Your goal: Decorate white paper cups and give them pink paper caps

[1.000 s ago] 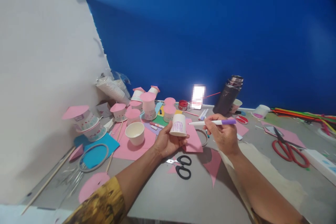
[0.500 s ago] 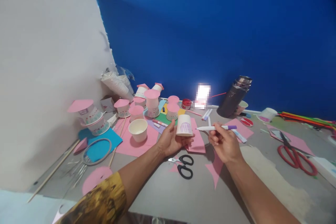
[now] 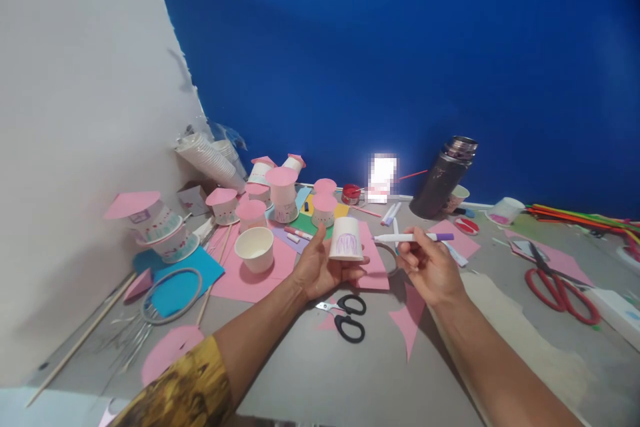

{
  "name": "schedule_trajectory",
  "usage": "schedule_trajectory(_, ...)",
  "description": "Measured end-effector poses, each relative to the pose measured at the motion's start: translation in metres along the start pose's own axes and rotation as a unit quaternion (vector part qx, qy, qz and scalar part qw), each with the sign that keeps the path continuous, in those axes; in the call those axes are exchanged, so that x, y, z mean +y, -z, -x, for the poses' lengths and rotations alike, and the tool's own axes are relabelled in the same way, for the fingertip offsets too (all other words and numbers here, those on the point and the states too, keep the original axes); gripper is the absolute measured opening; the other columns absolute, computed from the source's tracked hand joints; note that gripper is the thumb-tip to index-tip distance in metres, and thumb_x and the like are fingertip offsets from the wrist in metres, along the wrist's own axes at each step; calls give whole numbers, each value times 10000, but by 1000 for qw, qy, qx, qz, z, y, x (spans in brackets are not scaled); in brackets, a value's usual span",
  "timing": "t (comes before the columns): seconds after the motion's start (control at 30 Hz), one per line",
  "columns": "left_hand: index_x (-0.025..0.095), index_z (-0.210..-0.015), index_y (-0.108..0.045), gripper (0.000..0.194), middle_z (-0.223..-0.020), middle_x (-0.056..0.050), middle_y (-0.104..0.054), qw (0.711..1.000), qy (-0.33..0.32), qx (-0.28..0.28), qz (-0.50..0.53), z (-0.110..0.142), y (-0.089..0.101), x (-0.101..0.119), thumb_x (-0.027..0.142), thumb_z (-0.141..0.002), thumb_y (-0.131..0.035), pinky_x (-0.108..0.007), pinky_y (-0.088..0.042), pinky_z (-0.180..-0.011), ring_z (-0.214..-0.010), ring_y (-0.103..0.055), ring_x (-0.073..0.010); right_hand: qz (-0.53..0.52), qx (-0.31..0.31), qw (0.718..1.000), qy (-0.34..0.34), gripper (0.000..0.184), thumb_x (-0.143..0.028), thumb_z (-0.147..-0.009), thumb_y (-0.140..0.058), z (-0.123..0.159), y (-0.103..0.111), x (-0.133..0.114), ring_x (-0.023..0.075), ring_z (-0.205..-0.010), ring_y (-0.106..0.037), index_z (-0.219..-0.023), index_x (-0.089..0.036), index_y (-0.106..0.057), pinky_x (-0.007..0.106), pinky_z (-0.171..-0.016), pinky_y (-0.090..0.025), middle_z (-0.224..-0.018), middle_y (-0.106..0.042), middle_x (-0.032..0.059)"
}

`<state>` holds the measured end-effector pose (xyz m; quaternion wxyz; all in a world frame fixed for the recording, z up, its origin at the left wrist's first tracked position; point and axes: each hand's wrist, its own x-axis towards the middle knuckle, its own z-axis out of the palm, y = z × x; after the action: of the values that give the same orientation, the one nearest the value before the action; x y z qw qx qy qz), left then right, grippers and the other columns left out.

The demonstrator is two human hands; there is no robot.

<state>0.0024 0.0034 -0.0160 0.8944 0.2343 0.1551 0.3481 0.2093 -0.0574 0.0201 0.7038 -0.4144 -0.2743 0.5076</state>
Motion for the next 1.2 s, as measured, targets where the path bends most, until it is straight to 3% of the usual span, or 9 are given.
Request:
schedule_trajectory(0.13,43,-1274,-607,713,-969,-197,-728,1000,10,21,13,2,-7,1,662,-965,-437,-430,-603,-632,-850,-747,-357,29,1,999,40,425,-478,-608,-942,3,0,-3,37,-418,-413,-756,-178,-680,172,-415,-306,-535,-597,-32)
schedule_trajectory(0.33,24,-1231,-626,698,-972,-215,-736,999,16,29,-3,0,-8,-1,643,-975,-433,-425,-608,-627,-859,-748,-360,109,-14,989,99,382,-506,-750,-858,10,-1,3,65,-459,-454,-823,-183,-667,202,-433,-318,-610,-641,-11)
schedule_trajectory(0.6,34,-1237,-633,685,-989,-207,-740,999,24,-10,-20,2,-4,-4,633,-986,-417,-415,-606,-646,-856,-749,-346,240,15,948,208,301,-479,-843,-778,12,5,1,113,-513,-517,-900,-195,-696,241,-465,-405,-660,-678,8)
schedule_trajectory(0.87,59,-1311,-603,578,-957,-181,-747,999,44,-28,-12,2,-2,-5,526,-990,-485,-432,-619,-648,-838,-753,-331,308,-10,914,263,205,-422,-876,-736,23,-3,0,133,-520,-569,-889,-220,-706,253,-505,-474,-698,-720,22)
schedule_trajectory(1.2,51,-1172,-662,488,-966,-183,-748,999,52,-14,-7,1,-1,-7,472,-986,-497,-432,-621,-622,-849,-753,-340,365,-23,882,298,169,-402,-896,-710,29,-2,1,130,-523,-560,-894,-233,-712,250,-499,-446,-714,-730,17)
